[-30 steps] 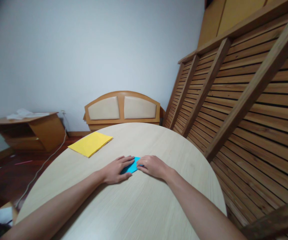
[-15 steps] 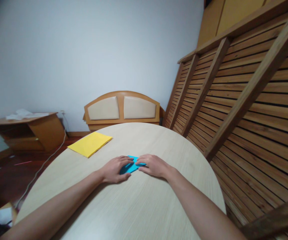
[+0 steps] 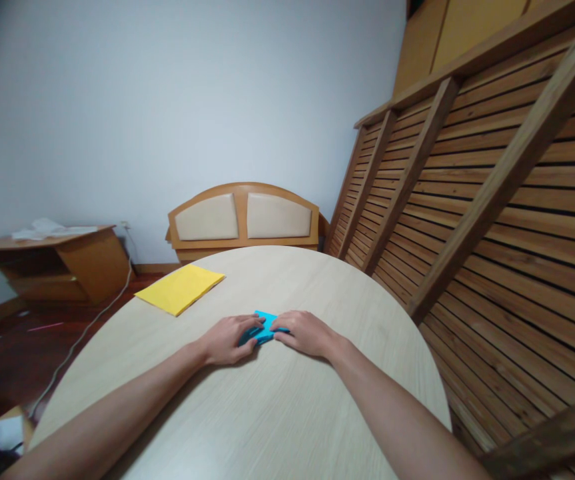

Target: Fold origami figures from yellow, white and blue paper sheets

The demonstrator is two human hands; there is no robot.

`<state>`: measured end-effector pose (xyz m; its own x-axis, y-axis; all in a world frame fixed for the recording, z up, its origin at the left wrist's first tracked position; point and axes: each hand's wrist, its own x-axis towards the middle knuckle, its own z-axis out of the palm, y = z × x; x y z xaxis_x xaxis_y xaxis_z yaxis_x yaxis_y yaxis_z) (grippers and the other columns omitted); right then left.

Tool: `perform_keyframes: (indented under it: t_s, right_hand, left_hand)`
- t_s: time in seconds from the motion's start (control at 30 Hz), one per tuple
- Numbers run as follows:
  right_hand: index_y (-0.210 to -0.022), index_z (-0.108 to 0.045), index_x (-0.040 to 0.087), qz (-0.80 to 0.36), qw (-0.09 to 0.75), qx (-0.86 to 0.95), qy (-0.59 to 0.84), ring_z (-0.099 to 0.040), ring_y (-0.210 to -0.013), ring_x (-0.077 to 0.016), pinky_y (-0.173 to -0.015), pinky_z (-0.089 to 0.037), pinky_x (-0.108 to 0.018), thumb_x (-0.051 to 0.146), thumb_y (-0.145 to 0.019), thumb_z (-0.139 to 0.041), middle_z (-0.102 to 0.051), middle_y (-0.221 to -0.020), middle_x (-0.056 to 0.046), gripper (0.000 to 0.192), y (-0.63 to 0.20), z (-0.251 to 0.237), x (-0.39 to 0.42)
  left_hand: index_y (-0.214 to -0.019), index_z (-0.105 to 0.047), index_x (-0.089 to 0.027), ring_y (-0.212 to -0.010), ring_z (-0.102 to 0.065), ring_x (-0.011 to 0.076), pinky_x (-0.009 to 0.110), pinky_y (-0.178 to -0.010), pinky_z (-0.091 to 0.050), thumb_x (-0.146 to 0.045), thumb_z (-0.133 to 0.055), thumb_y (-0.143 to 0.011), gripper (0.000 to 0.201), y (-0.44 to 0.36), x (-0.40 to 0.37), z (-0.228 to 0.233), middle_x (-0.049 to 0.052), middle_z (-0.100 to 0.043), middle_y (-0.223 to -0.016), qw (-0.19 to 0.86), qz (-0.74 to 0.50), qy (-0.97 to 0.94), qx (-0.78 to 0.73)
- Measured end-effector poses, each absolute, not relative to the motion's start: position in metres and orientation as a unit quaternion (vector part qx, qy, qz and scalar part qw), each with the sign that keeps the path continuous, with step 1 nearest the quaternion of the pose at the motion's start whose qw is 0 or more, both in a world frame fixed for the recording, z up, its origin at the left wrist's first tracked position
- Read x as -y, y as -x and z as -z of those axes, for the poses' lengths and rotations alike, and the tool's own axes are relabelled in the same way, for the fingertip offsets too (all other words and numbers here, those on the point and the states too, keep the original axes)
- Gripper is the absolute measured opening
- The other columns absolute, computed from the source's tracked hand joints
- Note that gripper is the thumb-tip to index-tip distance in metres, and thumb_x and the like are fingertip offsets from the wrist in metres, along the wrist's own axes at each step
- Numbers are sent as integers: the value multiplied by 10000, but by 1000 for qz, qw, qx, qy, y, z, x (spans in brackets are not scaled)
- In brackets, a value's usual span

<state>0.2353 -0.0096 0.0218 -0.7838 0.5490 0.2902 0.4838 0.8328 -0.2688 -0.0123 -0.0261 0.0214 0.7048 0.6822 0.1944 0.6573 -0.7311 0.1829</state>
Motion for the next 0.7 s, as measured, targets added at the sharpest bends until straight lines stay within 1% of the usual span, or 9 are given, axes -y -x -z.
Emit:
perform_keyframes:
  t_s: [0.2,0.4,0.7]
  right_hand:
    - [-1094,-694,228,-85,193,936,283,-651,-990,-202,-892,-459,-299,295,-962,-514,-723,-1072,-50,233,-233,-20,10]
    - [-1069,-703,233,-61,189,936,291,-658,-960,-196,-850,-460,-287,292,-954,-535,-731,-1032,-47,213,-231,-18,11]
    - [-1052,-706,236,-20,194,932,307,-661,-922,-194,-797,-462,-276,318,-934,-578,-733,-1001,-41,191,-229,-18,10]
  left_hand:
    - [-1178,-582,-232,-1123,-634,218,326,-1002,-476,-296,-443,-910,309,10,27,-23,58,-660,-1243,61,-137,-922,-356]
    - [-1125,-621,-237,-978,-683,205,301,-892,-512,-273,-461,-897,281,8,25,-19,42,-724,-1051,67,-165,-913,-367]
    - [-1036,-673,-224,-810,-699,188,274,-784,-511,-247,-470,-895,248,7,21,-13,49,-739,-899,68,-183,-905,-378]
